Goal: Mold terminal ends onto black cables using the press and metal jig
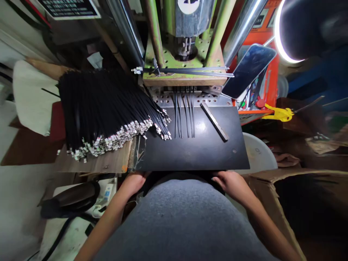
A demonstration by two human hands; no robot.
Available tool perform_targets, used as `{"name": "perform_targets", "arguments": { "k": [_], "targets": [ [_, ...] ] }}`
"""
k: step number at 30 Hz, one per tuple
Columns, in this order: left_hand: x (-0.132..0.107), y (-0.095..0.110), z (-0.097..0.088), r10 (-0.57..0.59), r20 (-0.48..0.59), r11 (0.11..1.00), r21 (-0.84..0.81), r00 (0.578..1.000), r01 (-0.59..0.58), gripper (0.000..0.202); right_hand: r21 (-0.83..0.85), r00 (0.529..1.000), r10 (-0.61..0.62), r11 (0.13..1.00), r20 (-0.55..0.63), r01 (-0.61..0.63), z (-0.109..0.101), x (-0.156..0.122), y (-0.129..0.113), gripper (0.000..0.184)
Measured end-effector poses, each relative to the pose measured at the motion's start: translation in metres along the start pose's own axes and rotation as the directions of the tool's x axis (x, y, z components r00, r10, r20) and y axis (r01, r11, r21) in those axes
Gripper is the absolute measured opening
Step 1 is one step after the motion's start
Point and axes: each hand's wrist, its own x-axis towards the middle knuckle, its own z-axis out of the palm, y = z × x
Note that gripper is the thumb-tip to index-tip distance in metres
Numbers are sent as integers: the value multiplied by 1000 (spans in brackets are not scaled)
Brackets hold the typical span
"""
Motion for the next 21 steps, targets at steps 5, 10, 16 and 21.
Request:
{"name": "perform_targets", "arguments": {
  "k": [5, 10, 16, 21],
  "targets": [
    [0, 24, -16, 4, 149, 999, -40, 989, 2, 46, -111, 789, -103, 993, -606, 45, -66, 54, -34, 34],
    [-18, 30, -29, -21, 196, 999, -29, 980, 27, 47, -408, 784, -260, 913, -563, 10, -67, 100, -19, 31],
    [-45, 46, -66, 284, -1, 945, -168, 959, -280, 36, -205, 742, -302, 953, -598, 224, -43, 35, 23, 30],
    [14, 128, -81, 603, -362, 782, 91, 711, -617, 42, -153, 780, -256, 967, -572, 205, -33, 15, 27, 33]
  ]
}}
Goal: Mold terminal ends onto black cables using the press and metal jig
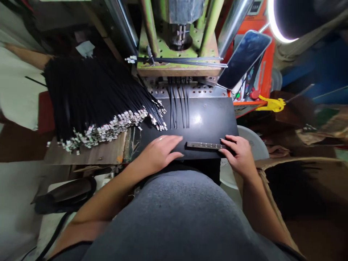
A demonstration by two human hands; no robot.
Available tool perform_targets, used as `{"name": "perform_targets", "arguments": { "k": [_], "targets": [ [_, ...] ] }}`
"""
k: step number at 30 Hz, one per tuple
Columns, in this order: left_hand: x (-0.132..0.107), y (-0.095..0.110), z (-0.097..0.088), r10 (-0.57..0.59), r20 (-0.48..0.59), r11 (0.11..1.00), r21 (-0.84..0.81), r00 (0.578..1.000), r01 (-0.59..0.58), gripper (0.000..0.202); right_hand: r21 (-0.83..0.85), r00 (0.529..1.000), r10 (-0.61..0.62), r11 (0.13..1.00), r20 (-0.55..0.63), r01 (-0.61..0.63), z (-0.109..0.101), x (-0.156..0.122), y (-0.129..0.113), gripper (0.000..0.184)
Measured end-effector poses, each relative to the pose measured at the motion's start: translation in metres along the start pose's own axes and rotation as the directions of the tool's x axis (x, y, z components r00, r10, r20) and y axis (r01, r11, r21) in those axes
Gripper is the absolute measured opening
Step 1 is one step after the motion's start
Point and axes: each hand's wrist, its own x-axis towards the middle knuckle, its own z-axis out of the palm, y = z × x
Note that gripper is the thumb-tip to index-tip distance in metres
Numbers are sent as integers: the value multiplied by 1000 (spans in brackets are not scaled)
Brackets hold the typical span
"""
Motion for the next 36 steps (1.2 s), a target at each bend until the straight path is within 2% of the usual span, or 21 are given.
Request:
{"name": "perform_targets", "arguments": {
  "k": [1, 3, 5, 7, 9, 12, 14, 16, 18, 20, 23, 24, 26, 29, 31, 33, 36],
  "targets": [
    [20, 6, 11, 68, -11, 995, 71, 998, -67, 46, 2, 1000, 1, 1000, -10, -1, 2, -1, -1, 30],
    [49, 14, 34, 141, 1, 975, 174, 990, -139, 40, -5, 999, 4, 1000, -50, -4, 5, -3, -2, 29],
    [59, 17, 50, 163, -24, 970, 189, 986, -155, 28, -13, 996, 1, 1000, -85, -2, 5, -7, -2, 29],
    [52, 13, 56, 165, -96, 976, 161, 982, -149, 23, 7, 996, -12, 1000, -93, 13, 4, -9, -4, 26],
    [35, 3, 53, 142, -163, 983, 136, 976, -120, 22, 48, 997, -43, 998, -66, 46, 4, -4, -8, 23],
    [2, -17, 39, 57, -225, 987, 157, 973, -21, 21, 123, 980, -190, 976, 59, 182, 7, 26, -27, 20],
    [-17, -29, 31, 6, -251, 981, 187, 968, 43, 22, 229, 928, -329, 930, 177, 287, 14, 61, -52, 18],
    [-32, -38, 25, -24, -267, 973, 214, 964, 83, 22, 310, 881, -398, 897, 257, 315, 28, 101, -87, 16],
    [-41, -42, 20, -41, -258, 967, 234, 965, 104, 23, 277, 893, -343, 924, 291, 265, 50, 136, -129, 15],
    [-45, -42, 14, -43, -225, 965, 243, 973, 98, 24, 166, 923, -234, 968, 306, 191, 75, 162, -166, 26],
    [-38, -42, -1, -11, -233, 965, 251, 973, 71, 24, 89, 926, -171, 985, 338, 149, 102, 181, -197, 47],
    [-32, -43, -6, 2, -257, 959, 275, 966, 71, 23, 110, 919, -177, 983, 353, 147, 103, 184, -199, 48],
    [-13, -50, -15, 11, -311, 931, 349, 950, 104, 26, 189, 907, -194, 973, 374, 130, 94, 186, -191, 51],
    [18, -65, -22, -2, -305, 886, 440, 952, 143, 26, 191, 896, -199, 973, 396, 131, 54, 181, -160, 54],
    [32, -72, -25, 25, -251, 882, 461, 968, 96, 22, 8, 871, -171, 982, 461, 189, 24, 168, -133, 34],
    [38, -71, -27, 94, -234, 897, 441, 968, 20, 21, -253, 851, -78, 937, 520, 240, 3, 148, -105, 10],
    [30, -59, -28, 178, -303, 951, 297, 936, -85, 23, -549, 898, 82, 814, 433, 191, -9, 113, -64, 17]
  ]
}}
